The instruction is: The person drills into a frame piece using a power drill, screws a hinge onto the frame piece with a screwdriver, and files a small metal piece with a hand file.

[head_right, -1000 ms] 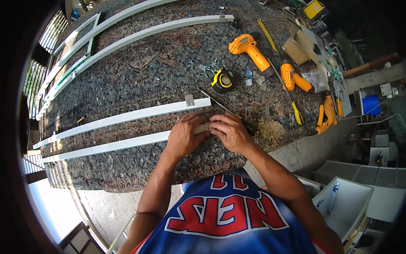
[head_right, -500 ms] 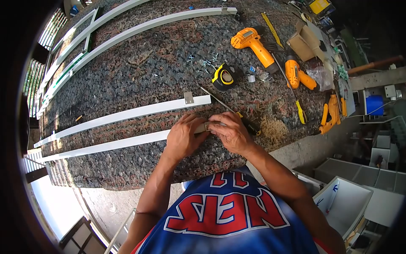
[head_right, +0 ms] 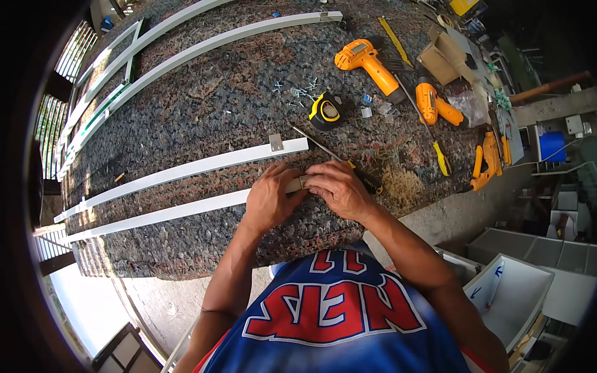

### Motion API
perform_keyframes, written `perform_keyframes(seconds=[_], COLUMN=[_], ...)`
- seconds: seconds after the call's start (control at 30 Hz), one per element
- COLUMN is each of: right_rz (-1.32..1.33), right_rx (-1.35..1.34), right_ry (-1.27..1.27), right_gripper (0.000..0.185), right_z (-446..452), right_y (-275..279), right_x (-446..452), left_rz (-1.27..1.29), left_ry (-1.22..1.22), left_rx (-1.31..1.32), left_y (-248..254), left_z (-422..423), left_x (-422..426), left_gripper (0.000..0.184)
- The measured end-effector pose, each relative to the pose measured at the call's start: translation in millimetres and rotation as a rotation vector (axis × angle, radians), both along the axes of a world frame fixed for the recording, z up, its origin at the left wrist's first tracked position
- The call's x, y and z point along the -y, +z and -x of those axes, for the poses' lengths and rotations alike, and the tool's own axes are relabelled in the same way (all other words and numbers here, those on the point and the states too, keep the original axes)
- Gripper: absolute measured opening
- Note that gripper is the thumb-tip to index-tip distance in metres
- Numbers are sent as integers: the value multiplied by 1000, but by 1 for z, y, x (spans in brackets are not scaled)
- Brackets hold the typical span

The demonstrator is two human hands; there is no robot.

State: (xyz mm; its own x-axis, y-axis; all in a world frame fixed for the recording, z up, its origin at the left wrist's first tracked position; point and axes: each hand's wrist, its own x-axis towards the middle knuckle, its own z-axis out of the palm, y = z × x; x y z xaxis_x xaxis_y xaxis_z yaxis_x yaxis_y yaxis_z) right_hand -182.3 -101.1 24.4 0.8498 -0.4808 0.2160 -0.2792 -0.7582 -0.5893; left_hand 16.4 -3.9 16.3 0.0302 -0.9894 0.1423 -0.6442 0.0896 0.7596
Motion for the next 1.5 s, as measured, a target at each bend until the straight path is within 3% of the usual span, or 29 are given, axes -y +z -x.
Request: perform_keyframes(seconds=[0.13, 0.57, 0.77, 0.87, 1.1, 1.5], right_rz=[-191, -79, -152, -239, 99, 148], right_rx=[4, 16, 44, 124, 140, 144], right_ry=[-142, -199, -168, -164, -11, 25], right_gripper=[48, 54, 60, 52, 23, 30], right_z=[-1, 6, 5, 6, 7, 6], right_y=[11, -3, 0, -4, -10, -30], right_x=[-3, -13, -9, -8, -3, -3], left_rz=[-1, 39, 43, -9, -26, -122], left_ry=[-6, -20, 3, 22, 14, 101], left_rx=[-16, 19, 60, 85, 89, 57], left_y=[1, 0, 0, 5, 15, 9], left_z=[0, 2, 6, 7, 11, 12], left_x=[0, 1, 0, -1, 2, 5], left_gripper=[34, 35, 37, 38, 38, 41])
